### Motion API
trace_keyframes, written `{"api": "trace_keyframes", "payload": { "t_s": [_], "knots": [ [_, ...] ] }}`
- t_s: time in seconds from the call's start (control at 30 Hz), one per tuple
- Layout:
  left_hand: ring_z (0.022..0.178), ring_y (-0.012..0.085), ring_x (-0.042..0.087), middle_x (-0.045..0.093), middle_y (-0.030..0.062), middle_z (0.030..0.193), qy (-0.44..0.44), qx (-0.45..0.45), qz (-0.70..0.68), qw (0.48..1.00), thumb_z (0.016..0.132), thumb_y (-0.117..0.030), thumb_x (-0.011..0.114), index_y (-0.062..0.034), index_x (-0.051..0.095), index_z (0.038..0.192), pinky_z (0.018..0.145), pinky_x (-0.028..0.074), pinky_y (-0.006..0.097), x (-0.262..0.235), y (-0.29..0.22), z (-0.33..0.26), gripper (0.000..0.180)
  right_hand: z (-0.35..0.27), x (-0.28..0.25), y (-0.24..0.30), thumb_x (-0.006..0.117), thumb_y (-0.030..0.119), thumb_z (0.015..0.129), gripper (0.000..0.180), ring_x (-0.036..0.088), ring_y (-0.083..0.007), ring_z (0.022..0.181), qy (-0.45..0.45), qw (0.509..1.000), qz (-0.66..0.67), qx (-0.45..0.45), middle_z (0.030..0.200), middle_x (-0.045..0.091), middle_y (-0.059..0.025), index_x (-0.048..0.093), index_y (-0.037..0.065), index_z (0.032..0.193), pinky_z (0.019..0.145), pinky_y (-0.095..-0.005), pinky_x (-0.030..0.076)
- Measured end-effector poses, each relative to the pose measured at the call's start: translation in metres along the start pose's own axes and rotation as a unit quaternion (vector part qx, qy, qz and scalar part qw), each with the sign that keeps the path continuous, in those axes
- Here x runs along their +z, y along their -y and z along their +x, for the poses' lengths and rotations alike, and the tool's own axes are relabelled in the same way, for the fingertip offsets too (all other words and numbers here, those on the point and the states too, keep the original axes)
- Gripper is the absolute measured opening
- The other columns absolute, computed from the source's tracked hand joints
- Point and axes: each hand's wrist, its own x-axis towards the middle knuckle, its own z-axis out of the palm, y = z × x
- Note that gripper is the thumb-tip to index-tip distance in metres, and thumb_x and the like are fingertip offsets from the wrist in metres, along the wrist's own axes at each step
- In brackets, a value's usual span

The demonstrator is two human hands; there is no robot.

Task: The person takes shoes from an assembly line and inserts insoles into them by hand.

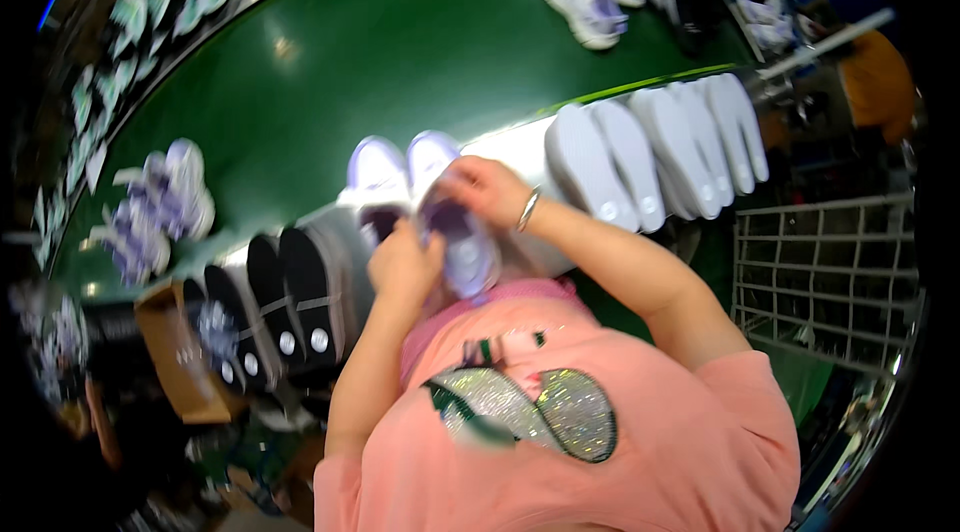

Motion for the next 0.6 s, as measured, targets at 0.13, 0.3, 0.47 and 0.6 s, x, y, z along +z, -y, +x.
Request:
{"api": "trace_keyframes", "payload": {
  "t_s": [0.13,0.3,0.47,0.6],
  "knots": [
    [0.062,0.0366,0.057,0.057,0.0216,0.067,-0.093,-0.003,-0.007,0.996,0.072,-0.030,0.052,0.0024,0.048,0.082,0.057,0.045,0.045,-0.016,0.025,0.041,0.034,0.002,-0.043,0.007,0.049,0.033,0.082,0.032,0.054,-0.0257,0.078,-0.061,0.991,-0.011,-0.118,0.084,0.054,-0.0143,0.054,0.004,0.093,0.069,-0.0316,0.043],
    [0.069,0.0354,0.057,0.059,0.0186,0.075,-0.184,-0.022,-0.044,0.982,0.079,-0.029,0.052,0.0035,0.050,0.095,0.063,0.044,0.042,-0.086,0.037,0.102,0.036,0.027,-0.130,-0.024,0.055,0.023,0.076,0.024,0.053,-0.0282,0.084,-0.181,0.972,-0.141,-0.058,0.087,0.055,-0.0145,0.056,0.004,0.091,0.074,-0.0345,0.043],
    [0.095,0.0173,0.050,0.052,0.0125,0.107,-0.270,0.215,-0.348,0.872,0.085,-0.011,0.042,0.0002,0.049,0.111,0.080,0.040,0.028,-0.147,-0.047,0.065,0.029,0.038,-0.222,-0.089,0.060,0.020,0.071,0.036,0.043,-0.0304,0.100,-0.332,0.881,-0.330,0.077,0.108,0.046,-0.0134,0.050,0.009,0.104,0.082,-0.0373,0.039],
    [0.093,0.0197,0.050,0.049,0.0110,0.109,-0.379,0.436,-0.415,0.703,0.084,-0.018,0.041,0.0002,0.049,0.103,0.077,0.039,0.033,-0.187,-0.065,0.004,0.027,0.071,-0.255,-0.123,0.063,0.020,0.067,0.046,0.041,-0.0311,0.103,-0.377,0.834,-0.378,0.140,0.112,0.043,-0.0138,0.049,0.011,0.109,0.087,-0.0371,0.037]
  ]
}}
